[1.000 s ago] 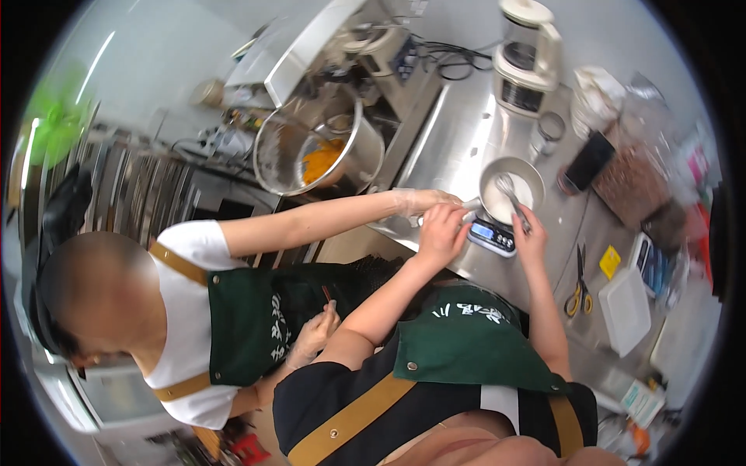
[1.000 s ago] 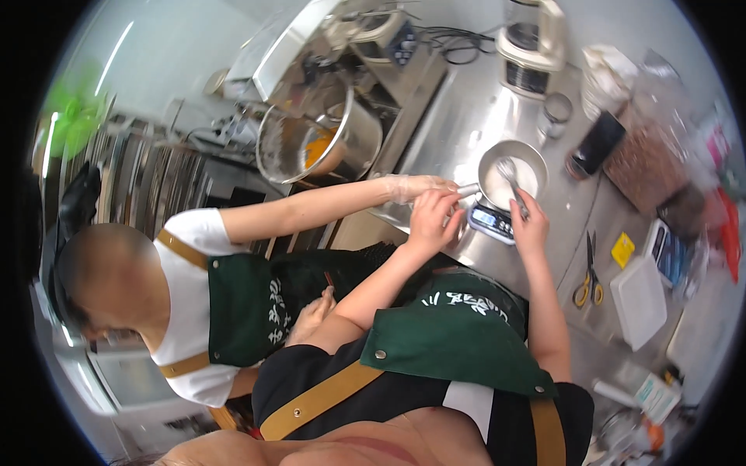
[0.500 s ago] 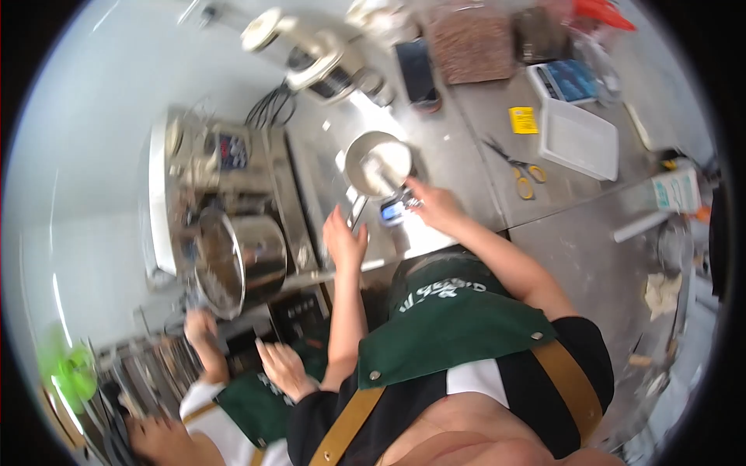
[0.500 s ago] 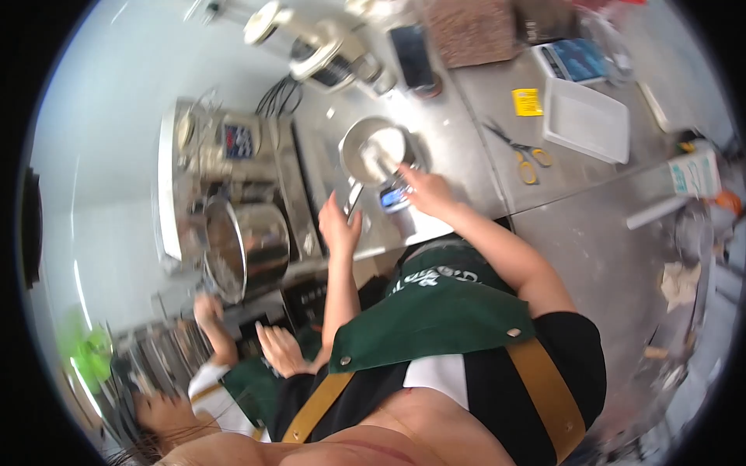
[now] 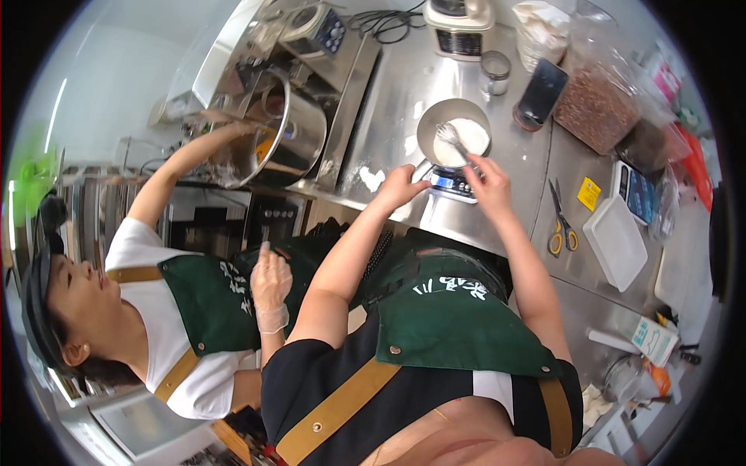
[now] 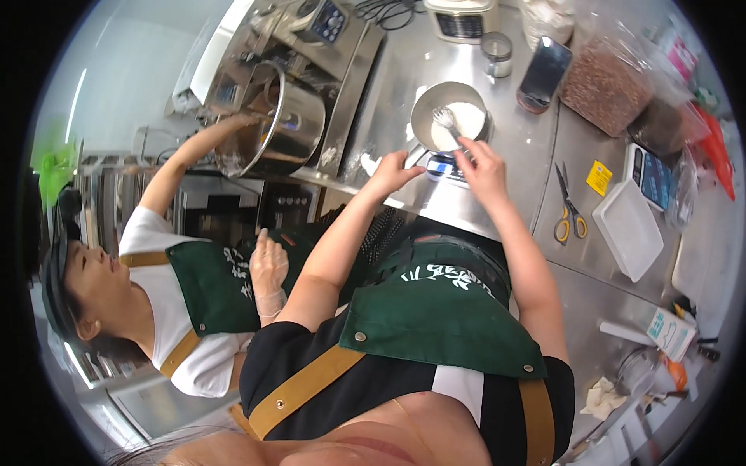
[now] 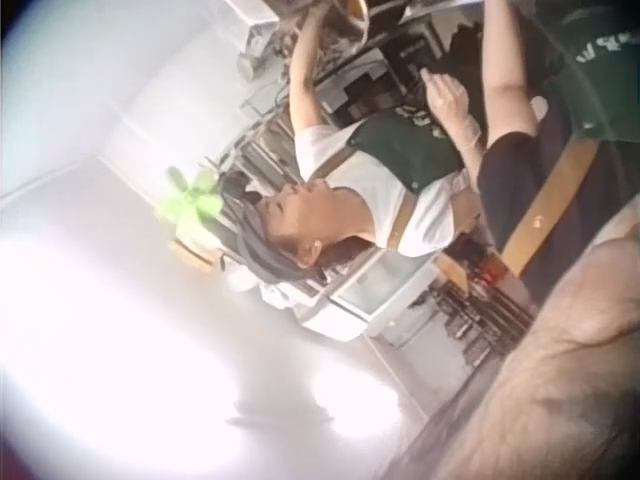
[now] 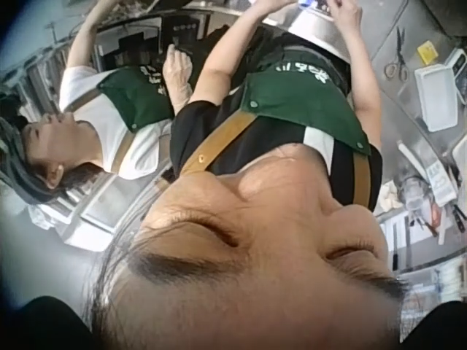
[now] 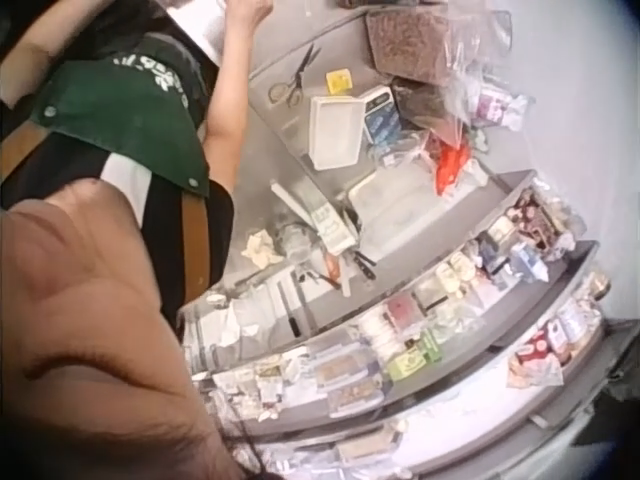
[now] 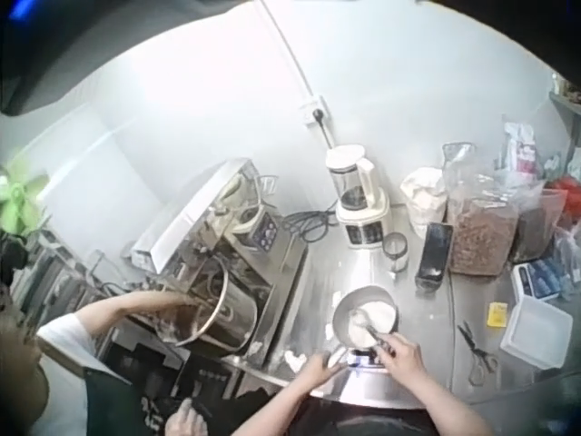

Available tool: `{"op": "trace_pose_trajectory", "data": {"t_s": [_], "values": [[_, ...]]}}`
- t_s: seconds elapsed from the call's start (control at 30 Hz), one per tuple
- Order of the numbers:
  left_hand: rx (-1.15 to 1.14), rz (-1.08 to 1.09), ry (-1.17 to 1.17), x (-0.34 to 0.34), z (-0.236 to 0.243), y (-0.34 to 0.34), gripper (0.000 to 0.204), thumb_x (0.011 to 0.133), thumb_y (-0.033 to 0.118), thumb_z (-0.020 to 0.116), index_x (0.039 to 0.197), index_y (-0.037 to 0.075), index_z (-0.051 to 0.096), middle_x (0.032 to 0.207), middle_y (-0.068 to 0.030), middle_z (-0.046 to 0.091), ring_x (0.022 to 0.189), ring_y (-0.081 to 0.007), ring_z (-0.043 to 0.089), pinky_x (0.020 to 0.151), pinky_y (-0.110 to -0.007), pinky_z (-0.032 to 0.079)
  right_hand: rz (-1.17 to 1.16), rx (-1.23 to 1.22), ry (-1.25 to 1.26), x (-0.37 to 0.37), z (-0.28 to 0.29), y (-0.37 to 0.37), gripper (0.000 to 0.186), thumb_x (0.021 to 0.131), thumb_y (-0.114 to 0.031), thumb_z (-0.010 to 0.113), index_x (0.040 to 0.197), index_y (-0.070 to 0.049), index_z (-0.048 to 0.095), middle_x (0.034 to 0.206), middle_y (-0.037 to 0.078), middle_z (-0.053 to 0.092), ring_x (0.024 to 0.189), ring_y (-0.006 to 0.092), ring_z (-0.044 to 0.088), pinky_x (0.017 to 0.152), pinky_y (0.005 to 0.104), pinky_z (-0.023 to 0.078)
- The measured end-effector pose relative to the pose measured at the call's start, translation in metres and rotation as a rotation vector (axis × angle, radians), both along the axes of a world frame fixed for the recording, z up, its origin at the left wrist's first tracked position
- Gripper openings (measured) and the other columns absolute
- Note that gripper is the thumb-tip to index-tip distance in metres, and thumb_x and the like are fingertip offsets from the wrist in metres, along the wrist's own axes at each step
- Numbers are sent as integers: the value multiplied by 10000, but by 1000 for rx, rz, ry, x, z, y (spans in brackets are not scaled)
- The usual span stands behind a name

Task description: Preparing dough by weighing and mixing ingredients in a commercial mixer and then washing the used pot.

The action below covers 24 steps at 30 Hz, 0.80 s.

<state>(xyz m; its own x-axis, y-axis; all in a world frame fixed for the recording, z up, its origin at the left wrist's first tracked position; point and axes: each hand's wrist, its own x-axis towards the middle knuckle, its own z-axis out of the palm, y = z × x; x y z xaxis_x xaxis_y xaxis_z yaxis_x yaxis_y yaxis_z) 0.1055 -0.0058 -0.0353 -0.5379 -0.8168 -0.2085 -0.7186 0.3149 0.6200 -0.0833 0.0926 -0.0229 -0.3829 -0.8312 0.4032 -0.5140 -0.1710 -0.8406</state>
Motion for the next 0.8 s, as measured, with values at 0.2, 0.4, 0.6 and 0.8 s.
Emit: {"op": "trace_pose_trajectory", "data": {"t_s": [0.2, 0.4, 0.6, 0.8], "values": [[862, 236, 652, 17, 50, 49, 216, 818, 150, 554, 893, 10, 409, 579, -7, 456, 437, -70, 447, 377, -186, 379, 40, -68, -551, -13, 35, 2, 199, 817, -131, 558, 955, 13, 566, 688, 71, 564, 532, 87, 509, 460, 208, 426], [772, 247, 781, 27, 57, 60, 260, 817, 117, 539, 951, -11, 357, 593, -24, 462, 410, -78, 441, 349, -193, 386, 93, 87, -856, -10, 11, -13, 233, 844, -174, 524, 975, 17, 551, 654, 60, 537, 485, 88, 492, 462, 199, 435], [768, 319, 843, 34, 65, 63, 250, 818, 110, 529, 944, -13, 351, 596, -32, 458, 387, -77, 422, 333, -199, 374, 81, 2, -876, -12, 13, -17, 255, 855, -201, 507, 973, 23, 538, 642, 56, 532, 485, 91, 490, 456, 205, 438], [812, 402, 953, 46, 88, 79, 221, 819, 108, 526, 912, 6, 354, 607, -25, 447, 378, -72, 405, 328, -197, 364, 201, -47, -1032, -9, 38, -22, 260, 855, -189, 503, 996, 28, 522, 636, 61, 529, 486, 101, 490, 448, 224, 442]]}}
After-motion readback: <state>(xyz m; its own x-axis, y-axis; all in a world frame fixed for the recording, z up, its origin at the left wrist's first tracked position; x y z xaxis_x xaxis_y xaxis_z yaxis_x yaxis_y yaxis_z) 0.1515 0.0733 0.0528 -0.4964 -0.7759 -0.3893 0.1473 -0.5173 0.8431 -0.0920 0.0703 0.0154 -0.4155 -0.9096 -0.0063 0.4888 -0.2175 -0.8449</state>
